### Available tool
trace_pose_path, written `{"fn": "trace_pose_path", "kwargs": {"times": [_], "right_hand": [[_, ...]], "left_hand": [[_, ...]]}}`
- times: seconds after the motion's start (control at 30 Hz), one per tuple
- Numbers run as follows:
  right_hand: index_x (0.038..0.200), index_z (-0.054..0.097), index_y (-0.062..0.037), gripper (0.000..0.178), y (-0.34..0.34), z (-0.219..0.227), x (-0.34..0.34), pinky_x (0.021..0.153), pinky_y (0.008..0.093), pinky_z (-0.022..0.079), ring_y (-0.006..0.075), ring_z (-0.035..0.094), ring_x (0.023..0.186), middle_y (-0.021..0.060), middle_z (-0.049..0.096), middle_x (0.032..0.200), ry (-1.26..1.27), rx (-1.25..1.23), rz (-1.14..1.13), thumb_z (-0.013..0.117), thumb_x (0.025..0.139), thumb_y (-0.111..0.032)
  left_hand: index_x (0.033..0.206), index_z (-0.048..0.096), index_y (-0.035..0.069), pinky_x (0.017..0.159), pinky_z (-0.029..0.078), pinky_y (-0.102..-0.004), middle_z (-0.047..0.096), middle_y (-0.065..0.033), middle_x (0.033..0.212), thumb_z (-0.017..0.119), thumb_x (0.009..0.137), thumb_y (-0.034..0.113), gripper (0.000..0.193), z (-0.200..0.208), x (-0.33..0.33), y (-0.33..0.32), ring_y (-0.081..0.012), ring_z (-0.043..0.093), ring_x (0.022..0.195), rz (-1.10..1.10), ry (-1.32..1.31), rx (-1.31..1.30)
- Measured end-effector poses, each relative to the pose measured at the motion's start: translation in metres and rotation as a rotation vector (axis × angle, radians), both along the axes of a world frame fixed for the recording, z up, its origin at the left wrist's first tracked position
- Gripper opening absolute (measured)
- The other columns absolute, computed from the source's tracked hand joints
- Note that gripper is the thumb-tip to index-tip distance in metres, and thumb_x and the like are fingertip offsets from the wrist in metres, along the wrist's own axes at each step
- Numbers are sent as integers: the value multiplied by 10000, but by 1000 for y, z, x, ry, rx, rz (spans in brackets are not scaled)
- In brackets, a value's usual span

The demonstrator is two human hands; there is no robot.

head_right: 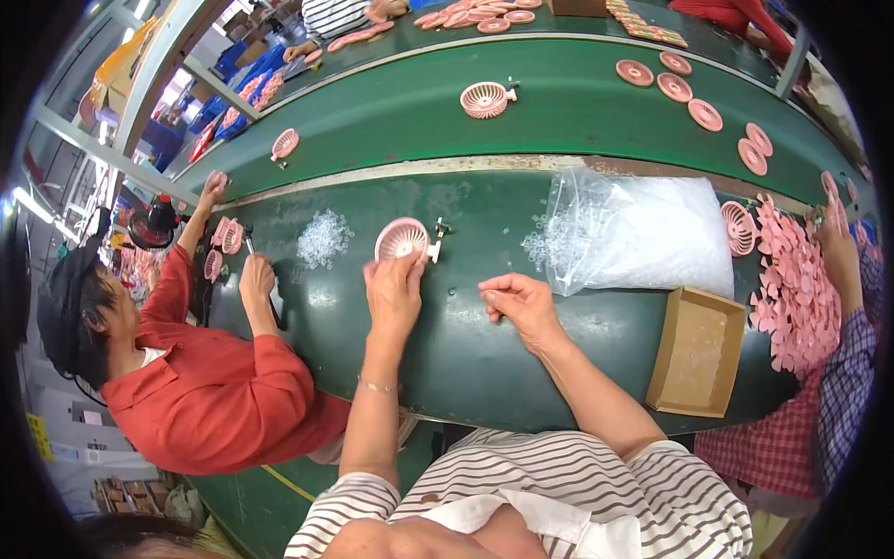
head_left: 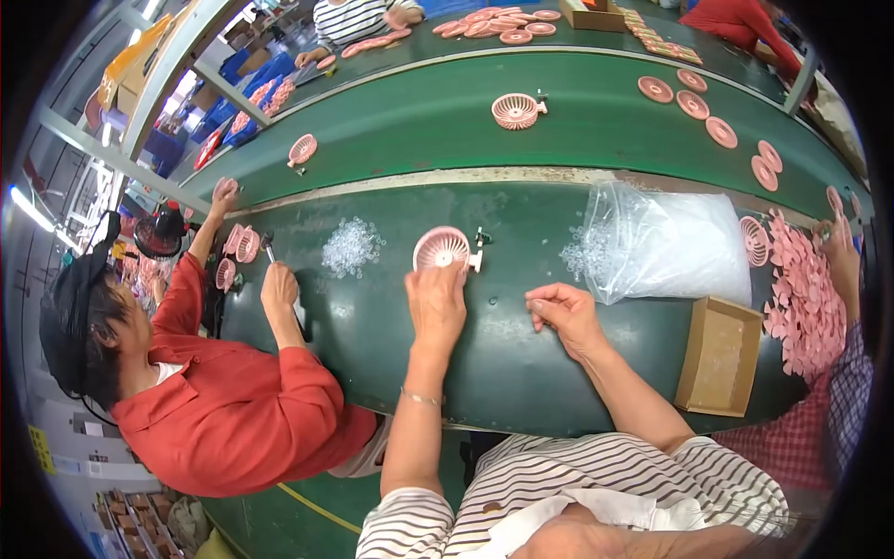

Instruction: The person takes mini fan housings and circuit boards from the conveyor belt, attaches the electronic components into the fan housings by hand, and sets the assembled fan parts on the work surface.

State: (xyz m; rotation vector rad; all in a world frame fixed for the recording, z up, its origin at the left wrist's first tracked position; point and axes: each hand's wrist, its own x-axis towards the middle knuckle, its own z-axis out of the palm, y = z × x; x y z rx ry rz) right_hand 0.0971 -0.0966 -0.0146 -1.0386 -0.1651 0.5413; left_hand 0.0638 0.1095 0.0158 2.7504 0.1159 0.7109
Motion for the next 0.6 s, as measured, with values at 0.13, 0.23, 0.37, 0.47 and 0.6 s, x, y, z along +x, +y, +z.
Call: {"fn": "trace_pose_path", "kwargs": {"times": [0.13,0.23,0.37,0.47,0.6], "right_hand": [[938,609,31,139,1,-5,3,546,223,458,108,554,593,84,619,787,-1,-15,-25,612,811,-24],[968,595,34,167,1,-4,6,539,226,466,109,554,592,89,617,796,4,24,-62,611,812,-21],[953,601,35,157,3,-3,7,535,228,465,108,554,592,89,617,789,1,25,-45,617,807,-23],[944,611,31,152,9,-1,0,529,220,457,100,551,586,70,612,743,-7,-26,-40,621,805,-31],[955,616,35,168,-5,-7,-2,526,215,454,97,554,591,63,617,738,-1,-95,-76,624,801,-32]], "left_hand": [[1164,520,7,633,495,-372,639,-149,833,613,808,118,384,4,-27,-59,-279,637,700,65,84,-468],[1113,559,5,629,489,-367,635,-148,850,578,818,92,308,22,-34,-67,-276,616,676,81,-8,-701],[1082,578,44,733,444,-421,604,-148,873,613,789,180,325,41,-24,-33,-318,555,829,124,25,-224],[1123,562,77,737,451,-426,615,-171,969,667,730,294,462,34,-25,-17,-322,580,855,37,274,-190],[1202,507,99,809,463,-401,595,-160,1046,641,743,144,480,11,-23,-33,-332,578,934,-125,316,-357]]}}
